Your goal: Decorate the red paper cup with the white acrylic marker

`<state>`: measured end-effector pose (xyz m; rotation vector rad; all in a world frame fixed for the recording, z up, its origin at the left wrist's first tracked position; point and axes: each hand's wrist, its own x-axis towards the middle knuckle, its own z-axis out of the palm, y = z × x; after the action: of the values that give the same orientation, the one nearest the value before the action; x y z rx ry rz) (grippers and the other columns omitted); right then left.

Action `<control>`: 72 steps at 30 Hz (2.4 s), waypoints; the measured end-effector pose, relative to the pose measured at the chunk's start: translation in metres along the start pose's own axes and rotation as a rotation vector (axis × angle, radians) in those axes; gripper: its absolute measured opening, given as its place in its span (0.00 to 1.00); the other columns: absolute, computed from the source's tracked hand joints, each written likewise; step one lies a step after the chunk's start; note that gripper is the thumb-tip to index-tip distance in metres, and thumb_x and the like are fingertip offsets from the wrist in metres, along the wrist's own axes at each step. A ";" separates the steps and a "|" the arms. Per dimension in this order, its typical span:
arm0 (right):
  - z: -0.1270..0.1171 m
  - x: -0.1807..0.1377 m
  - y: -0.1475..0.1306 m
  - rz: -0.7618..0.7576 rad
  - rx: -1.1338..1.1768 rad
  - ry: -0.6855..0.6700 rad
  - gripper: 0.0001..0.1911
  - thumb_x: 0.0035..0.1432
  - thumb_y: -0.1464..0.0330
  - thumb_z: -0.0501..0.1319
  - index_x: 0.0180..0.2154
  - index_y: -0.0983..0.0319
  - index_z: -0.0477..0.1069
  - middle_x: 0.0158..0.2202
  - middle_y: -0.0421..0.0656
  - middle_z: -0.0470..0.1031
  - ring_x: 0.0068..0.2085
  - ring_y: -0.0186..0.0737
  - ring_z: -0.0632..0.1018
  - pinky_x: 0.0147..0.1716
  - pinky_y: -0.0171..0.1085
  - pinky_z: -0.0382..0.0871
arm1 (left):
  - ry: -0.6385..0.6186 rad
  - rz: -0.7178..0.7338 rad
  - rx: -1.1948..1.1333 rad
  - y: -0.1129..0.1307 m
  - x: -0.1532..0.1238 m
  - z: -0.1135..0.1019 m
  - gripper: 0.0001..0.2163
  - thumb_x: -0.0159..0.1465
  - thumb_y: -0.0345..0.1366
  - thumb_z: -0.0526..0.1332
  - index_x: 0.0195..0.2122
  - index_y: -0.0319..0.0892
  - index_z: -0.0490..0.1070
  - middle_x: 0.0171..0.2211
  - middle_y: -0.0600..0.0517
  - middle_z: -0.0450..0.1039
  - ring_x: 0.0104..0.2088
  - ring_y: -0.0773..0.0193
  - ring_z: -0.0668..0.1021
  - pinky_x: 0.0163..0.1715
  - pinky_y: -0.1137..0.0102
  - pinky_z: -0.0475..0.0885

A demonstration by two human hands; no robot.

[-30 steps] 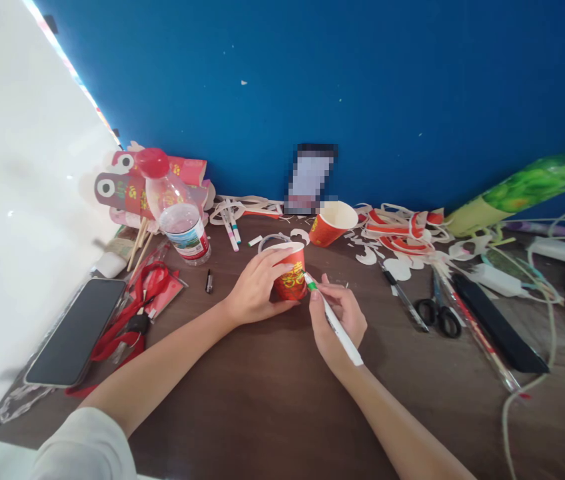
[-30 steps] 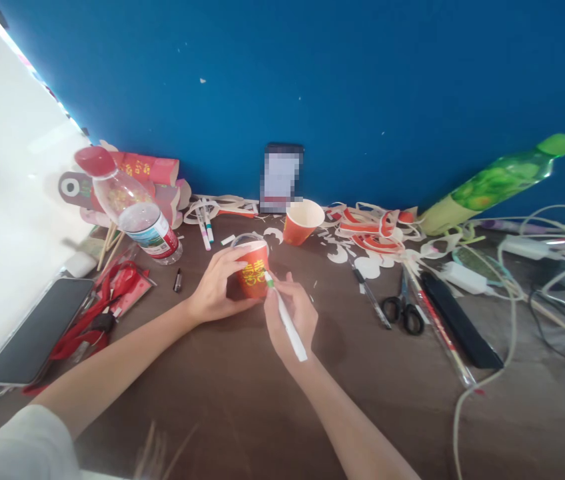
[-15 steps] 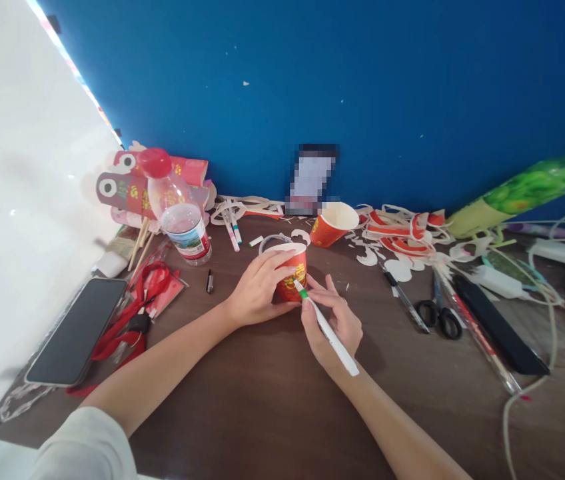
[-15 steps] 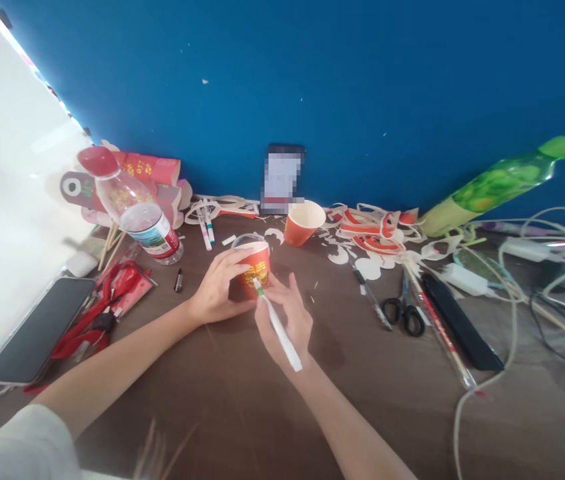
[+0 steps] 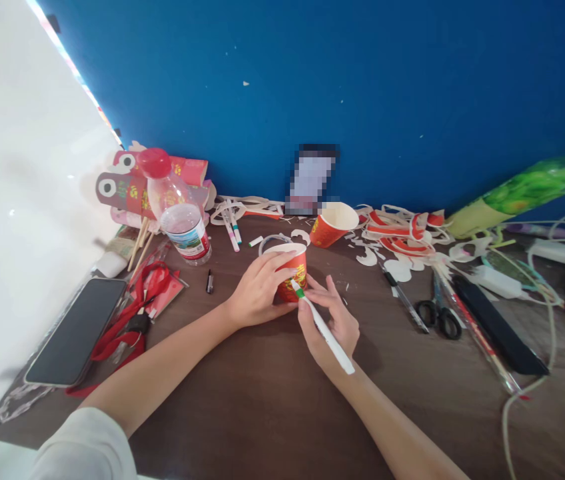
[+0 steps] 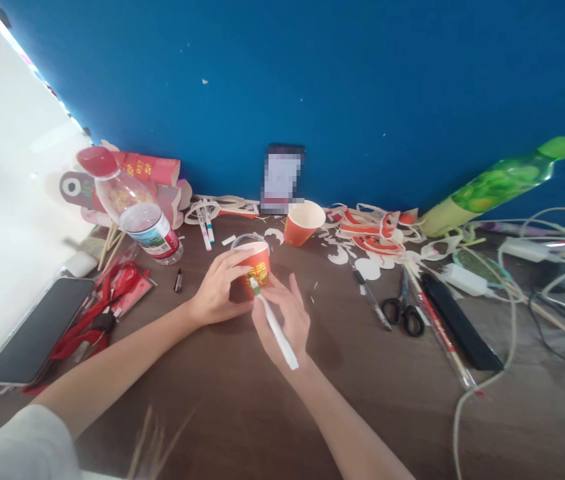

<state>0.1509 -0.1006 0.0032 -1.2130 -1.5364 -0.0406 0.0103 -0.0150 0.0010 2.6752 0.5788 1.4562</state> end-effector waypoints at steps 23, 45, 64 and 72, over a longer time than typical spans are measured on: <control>0.002 -0.001 -0.001 0.078 0.030 0.046 0.07 0.55 0.74 0.61 0.38 0.62 0.70 0.38 0.42 0.79 0.44 0.44 0.81 0.59 0.56 0.65 | -0.006 -0.015 -0.003 -0.001 -0.002 0.001 0.28 0.56 0.44 0.65 0.54 0.43 0.56 0.54 0.39 0.67 0.57 0.53 0.70 0.53 0.55 0.69; 0.001 -0.004 0.003 0.127 0.153 0.059 0.09 0.54 0.77 0.60 0.39 0.62 0.70 0.40 0.43 0.78 0.45 0.43 0.80 0.60 0.57 0.63 | -0.014 -0.006 -0.010 -0.003 -0.004 0.001 0.29 0.56 0.44 0.66 0.54 0.41 0.57 0.55 0.39 0.66 0.58 0.54 0.69 0.55 0.56 0.68; 0.000 0.003 -0.002 0.232 0.094 0.100 0.05 0.57 0.74 0.60 0.37 0.62 0.69 0.36 0.40 0.78 0.42 0.37 0.81 0.59 0.50 0.68 | -0.021 -0.034 -0.017 -0.002 -0.003 0.001 0.29 0.56 0.44 0.66 0.54 0.43 0.56 0.55 0.41 0.65 0.57 0.54 0.68 0.55 0.55 0.67; 0.000 0.004 -0.003 0.239 0.197 0.153 0.05 0.58 0.73 0.59 0.38 0.62 0.69 0.36 0.41 0.77 0.42 0.37 0.81 0.58 0.50 0.68 | -0.017 -0.030 -0.076 -0.004 -0.001 0.000 0.29 0.56 0.37 0.66 0.55 0.44 0.54 0.55 0.41 0.62 0.59 0.52 0.66 0.58 0.50 0.65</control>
<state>0.1491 -0.0999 0.0079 -1.1991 -1.2249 0.1679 0.0087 -0.0115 -0.0010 2.6073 0.5478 1.4166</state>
